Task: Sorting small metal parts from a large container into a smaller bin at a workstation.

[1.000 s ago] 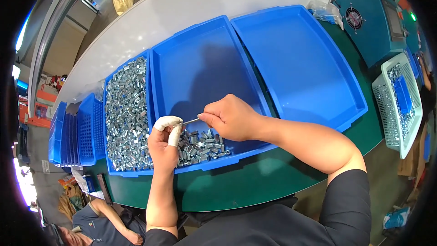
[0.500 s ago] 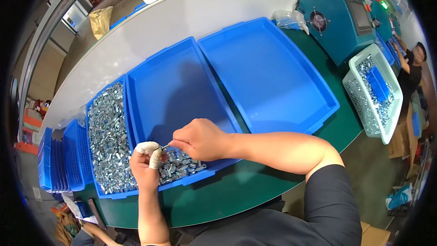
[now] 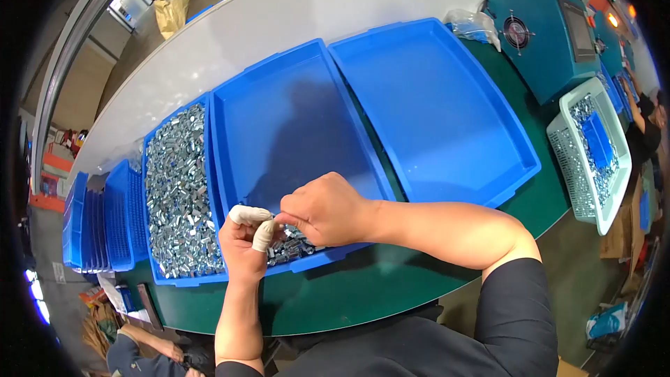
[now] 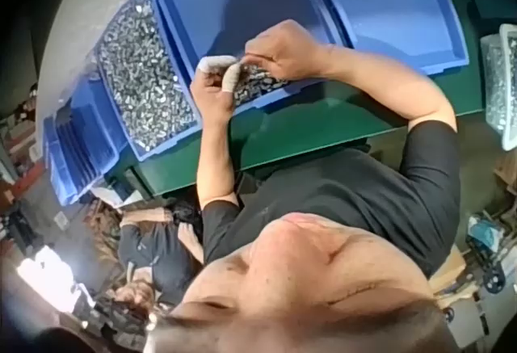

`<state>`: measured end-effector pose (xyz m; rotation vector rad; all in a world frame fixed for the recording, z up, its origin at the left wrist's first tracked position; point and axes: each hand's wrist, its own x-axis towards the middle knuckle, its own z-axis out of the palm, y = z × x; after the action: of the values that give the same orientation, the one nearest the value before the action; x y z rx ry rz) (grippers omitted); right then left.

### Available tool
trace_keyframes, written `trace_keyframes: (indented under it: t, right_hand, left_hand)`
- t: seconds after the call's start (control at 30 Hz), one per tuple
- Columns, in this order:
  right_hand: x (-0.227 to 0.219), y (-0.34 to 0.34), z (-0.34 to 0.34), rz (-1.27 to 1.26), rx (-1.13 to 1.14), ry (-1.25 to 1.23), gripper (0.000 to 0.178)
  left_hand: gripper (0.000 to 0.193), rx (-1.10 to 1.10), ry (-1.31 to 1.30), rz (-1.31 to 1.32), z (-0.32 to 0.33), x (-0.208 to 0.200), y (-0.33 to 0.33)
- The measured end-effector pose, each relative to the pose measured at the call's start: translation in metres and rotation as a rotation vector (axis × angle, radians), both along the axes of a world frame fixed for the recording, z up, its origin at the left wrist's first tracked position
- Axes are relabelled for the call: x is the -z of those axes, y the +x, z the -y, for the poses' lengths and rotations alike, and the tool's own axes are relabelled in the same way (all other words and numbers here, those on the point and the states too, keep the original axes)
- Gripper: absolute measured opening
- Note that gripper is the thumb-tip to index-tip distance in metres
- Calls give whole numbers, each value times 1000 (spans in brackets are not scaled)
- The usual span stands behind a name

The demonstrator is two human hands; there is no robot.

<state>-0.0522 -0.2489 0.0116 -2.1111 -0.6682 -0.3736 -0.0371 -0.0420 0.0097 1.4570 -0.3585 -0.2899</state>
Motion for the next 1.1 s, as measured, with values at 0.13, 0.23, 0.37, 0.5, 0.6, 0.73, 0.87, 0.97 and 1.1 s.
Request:
trace_keyframes:
  t: [0.13,0.23,0.37,0.5,0.6,0.73,0.87,0.97,1.1]
  right_hand:
    - [-5,-2,5,-377,-131,267,29]
    - [-7,0,3,-471,-143,292,29]
    - [-4,4,4,-494,-189,234,30]
    - [-2,4,0,-367,-183,194,29]
    - [-4,3,6,-244,-70,193,28]
    - [0,5,13,-200,56,148,28]
    - [2,5,6,-175,-28,101,30]
    - [3,6,9,-194,-15,125,30]
    - [-2,8,10,-190,7,129,29]
  left_hand:
    - [14,49,92,372,-3,10,6]
    - [17,26,217,469,-6,10,5]
    - [20,1,381,721,1,-5,10]
    - [12,-25,484,646,-3,-15,5]
    - [13,-214,500,652,-16,-8,10]
    - [9,-559,626,700,-58,-19,37]
    - [27,-384,916,906,-60,-35,41]
    - [29,-14,1077,1023,-42,-35,39]
    - [27,114,1426,1075,-32,-20,38]
